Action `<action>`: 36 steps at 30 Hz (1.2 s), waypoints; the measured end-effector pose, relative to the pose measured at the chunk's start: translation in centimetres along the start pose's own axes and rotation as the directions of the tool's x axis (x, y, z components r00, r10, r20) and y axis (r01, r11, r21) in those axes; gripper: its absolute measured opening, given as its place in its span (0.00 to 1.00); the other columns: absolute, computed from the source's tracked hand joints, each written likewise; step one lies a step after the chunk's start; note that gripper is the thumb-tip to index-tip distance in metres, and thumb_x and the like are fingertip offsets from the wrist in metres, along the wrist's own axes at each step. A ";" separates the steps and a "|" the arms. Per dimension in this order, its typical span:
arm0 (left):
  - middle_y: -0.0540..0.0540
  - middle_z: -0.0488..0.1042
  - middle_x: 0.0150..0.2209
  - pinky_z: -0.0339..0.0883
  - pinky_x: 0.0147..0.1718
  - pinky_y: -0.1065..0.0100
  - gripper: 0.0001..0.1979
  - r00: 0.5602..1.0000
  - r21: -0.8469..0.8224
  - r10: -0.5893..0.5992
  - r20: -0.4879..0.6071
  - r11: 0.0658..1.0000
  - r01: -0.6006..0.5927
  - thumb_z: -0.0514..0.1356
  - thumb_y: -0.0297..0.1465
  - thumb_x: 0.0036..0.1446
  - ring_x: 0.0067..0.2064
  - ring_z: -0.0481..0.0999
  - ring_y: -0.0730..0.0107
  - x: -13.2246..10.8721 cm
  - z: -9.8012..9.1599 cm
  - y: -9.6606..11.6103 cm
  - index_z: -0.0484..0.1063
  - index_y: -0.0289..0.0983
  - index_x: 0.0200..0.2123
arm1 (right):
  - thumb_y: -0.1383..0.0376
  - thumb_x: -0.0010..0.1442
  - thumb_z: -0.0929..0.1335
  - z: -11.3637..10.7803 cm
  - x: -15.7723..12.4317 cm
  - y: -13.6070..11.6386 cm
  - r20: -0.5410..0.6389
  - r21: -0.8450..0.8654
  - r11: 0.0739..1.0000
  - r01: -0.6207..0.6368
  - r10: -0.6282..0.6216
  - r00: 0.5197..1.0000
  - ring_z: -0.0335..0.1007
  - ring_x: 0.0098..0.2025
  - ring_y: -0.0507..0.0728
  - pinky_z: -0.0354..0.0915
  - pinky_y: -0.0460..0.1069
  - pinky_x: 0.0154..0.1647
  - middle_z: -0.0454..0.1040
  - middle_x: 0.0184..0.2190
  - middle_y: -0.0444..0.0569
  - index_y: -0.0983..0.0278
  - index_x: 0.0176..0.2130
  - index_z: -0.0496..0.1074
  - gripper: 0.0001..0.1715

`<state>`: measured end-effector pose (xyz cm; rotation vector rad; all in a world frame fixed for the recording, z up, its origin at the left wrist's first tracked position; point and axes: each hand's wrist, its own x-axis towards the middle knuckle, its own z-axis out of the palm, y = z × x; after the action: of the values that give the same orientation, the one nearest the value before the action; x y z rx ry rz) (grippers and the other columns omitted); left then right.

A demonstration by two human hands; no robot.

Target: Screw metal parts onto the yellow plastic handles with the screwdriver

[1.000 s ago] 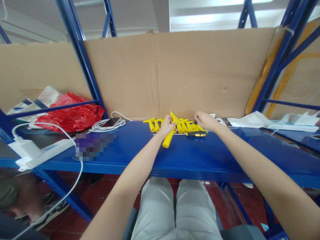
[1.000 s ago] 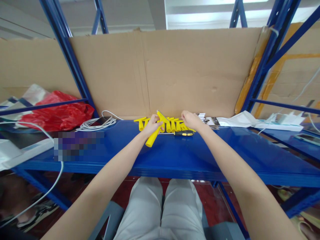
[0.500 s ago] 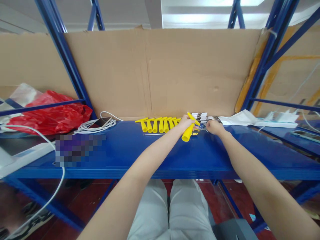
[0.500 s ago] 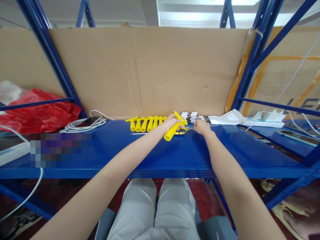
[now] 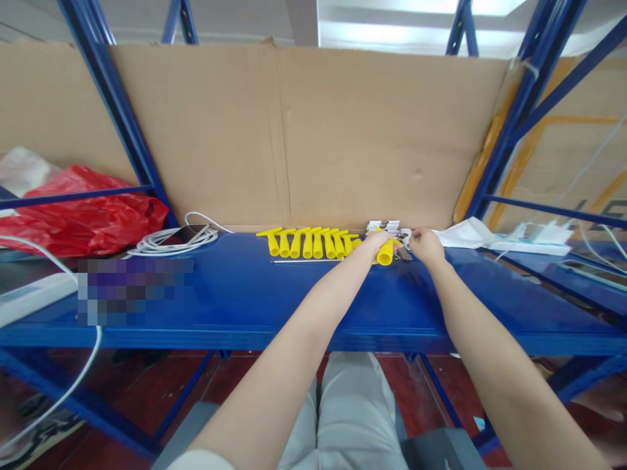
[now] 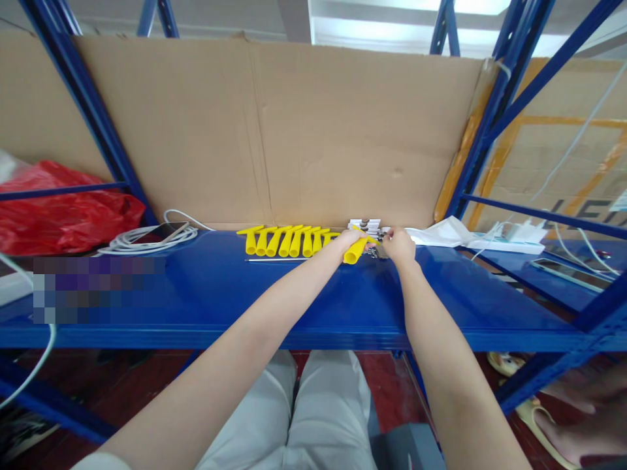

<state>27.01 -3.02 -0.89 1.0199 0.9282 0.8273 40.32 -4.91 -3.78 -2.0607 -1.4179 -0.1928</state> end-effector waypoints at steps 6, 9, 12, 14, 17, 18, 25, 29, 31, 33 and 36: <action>0.38 0.81 0.43 0.71 0.26 0.72 0.24 0.980 0.317 0.198 -0.006 0.930 -0.186 0.56 0.18 0.62 0.24 0.75 0.75 -0.4 -1.3 0.1 0.66 0.28 0.61 | 0.66 0.63 0.64 0.6 0.8 0.0 -0.020 0.214 0.977 0.014 -0.010 1.000 0.76 0.50 0.65 0.66 0.53 0.49 0.81 0.43 0.62 0.67 0.37 0.77 0.12; 0.40 0.79 0.52 0.77 0.42 0.64 0.26 0.851 0.605 0.502 0.153 0.634 -0.482 0.58 0.15 0.57 0.42 0.82 0.64 -0.2 -2.8 0.0 0.71 0.36 0.57 | 0.59 0.64 0.65 0.5 0.8 -0.5 0.051 0.504 0.863 -0.023 -0.003 0.999 0.76 0.40 0.61 0.68 0.51 0.41 0.80 0.32 0.56 0.64 0.26 0.73 0.17; 0.44 0.76 0.58 0.69 0.60 0.56 0.27 0.653 0.737 0.632 0.418 0.185 -0.650 0.58 0.15 0.55 0.60 0.74 0.56 -0.2 -4.6 0.1 0.75 0.43 0.54 | 0.59 0.60 0.67 0.4 0.6 -1.1 0.143 0.731 0.677 -0.089 -0.024 0.989 0.73 0.34 0.57 0.66 0.48 0.33 0.78 0.29 0.52 0.63 0.25 0.71 0.15; 0.45 0.74 0.61 0.68 0.61 0.54 0.28 0.630 0.774 0.596 0.498 0.022 -0.633 0.57 0.16 0.56 0.62 0.74 0.54 -0.4 -5.7 0.3 0.75 0.46 0.56 | 0.62 0.56 0.69 0.3 0.4 -1.3 0.183 0.797 0.592 -0.118 -0.051 0.982 0.72 0.32 0.56 0.64 0.46 0.30 0.77 0.28 0.51 0.63 0.25 0.71 0.10; 0.44 0.72 0.62 0.69 0.59 0.57 0.28 0.645 0.805 0.539 0.542 -0.112 -0.582 0.57 0.17 0.57 0.59 0.76 0.54 -1.1 -6.8 0.6 0.75 0.46 0.57 | 0.63 0.54 0.71 0.3 0.1 -1.5 0.226 0.860 0.484 -0.161 -0.080 0.971 0.70 0.29 0.54 0.63 0.46 0.27 0.74 0.27 0.50 0.63 0.25 0.70 0.09; 0.44 0.71 0.62 0.69 0.58 0.57 0.28 0.654 0.812 0.517 0.552 -0.155 -0.563 0.57 0.17 0.58 0.58 0.77 0.54 -1.4 -7.1 0.6 0.75 0.46 0.58 | 0.62 0.53 0.71 0.3 0.1 -1.6 0.243 0.863 0.475 -0.170 -0.095 0.965 0.69 0.28 0.54 0.62 0.46 0.27 0.74 0.26 0.50 0.63 0.25 0.70 0.09; 0.41 0.69 0.64 0.69 0.57 0.58 0.28 0.704 0.828 0.438 0.560 -0.321 -0.459 0.53 0.18 0.63 0.55 0.79 0.56 -4.0 -8.7 1.2 0.73 0.47 0.61 | 0.62 0.50 0.74 1.0 0.2 -1.7 0.285 0.782 0.609 -0.135 -0.156 0.946 0.65 0.26 0.52 0.61 0.46 0.27 0.72 0.24 0.47 0.63 0.24 0.70 0.11; 0.41 0.71 0.63 0.68 0.58 0.57 0.28 0.704 0.840 0.460 0.541 -0.331 -0.429 0.53 0.19 0.63 0.56 0.79 0.56 -5.0 -10.2 1.2 0.73 0.47 0.61 | 0.62 0.53 0.71 1.5 1.0 -0.5 0.165 0.651 0.750 -0.116 0.010 0.986 0.65 0.26 0.53 0.63 0.47 0.28 0.70 0.21 0.46 0.63 0.23 0.70 0.10; 0.41 0.71 0.64 0.69 0.58 0.56 0.28 0.695 0.842 0.476 0.540 -0.319 -0.435 0.53 0.19 0.63 0.56 0.79 0.54 -5.3 -11.1 0.8 0.73 0.47 0.61 | 0.64 0.54 0.70 1.9 1.5 0.4 0.098 0.488 0.868 -0.087 0.044 0.994 0.68 0.28 0.56 0.65 0.49 0.31 0.70 0.20 0.47 0.63 0.22 0.70 0.11; 0.41 0.69 0.66 0.69 0.59 0.55 0.30 0.673 0.841 0.506 0.540 -0.297 -0.452 0.53 0.18 0.61 0.57 0.78 0.53 -5.4 -11.9 0.1 0.73 0.46 0.62 | 0.64 0.55 0.70 2.5 2.0 1.2 0.086 0.290 0.955 -0.068 0.045 0.995 0.72 0.31 0.59 0.67 0.50 0.33 0.71 0.20 0.49 0.62 0.20 0.70 0.14; 0.44 0.66 0.69 0.69 0.60 0.55 0.32 0.666 0.831 0.497 0.557 -0.325 -0.452 0.51 0.18 0.62 0.61 0.75 0.55 -5.6 -12.9 -1.0 0.69 0.48 0.65 | 0.64 0.56 0.69 3.5 2.7 2.4 0.085 0.140 0.989 -0.037 0.025 0.996 0.75 0.33 0.63 0.69 0.53 0.33 0.74 0.22 0.54 0.62 0.23 0.73 0.11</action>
<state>13.21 -4.16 -3.50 3.0318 1.0796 0.7043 42.75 -1.39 -6.33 -1.9929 -1.4060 0.0068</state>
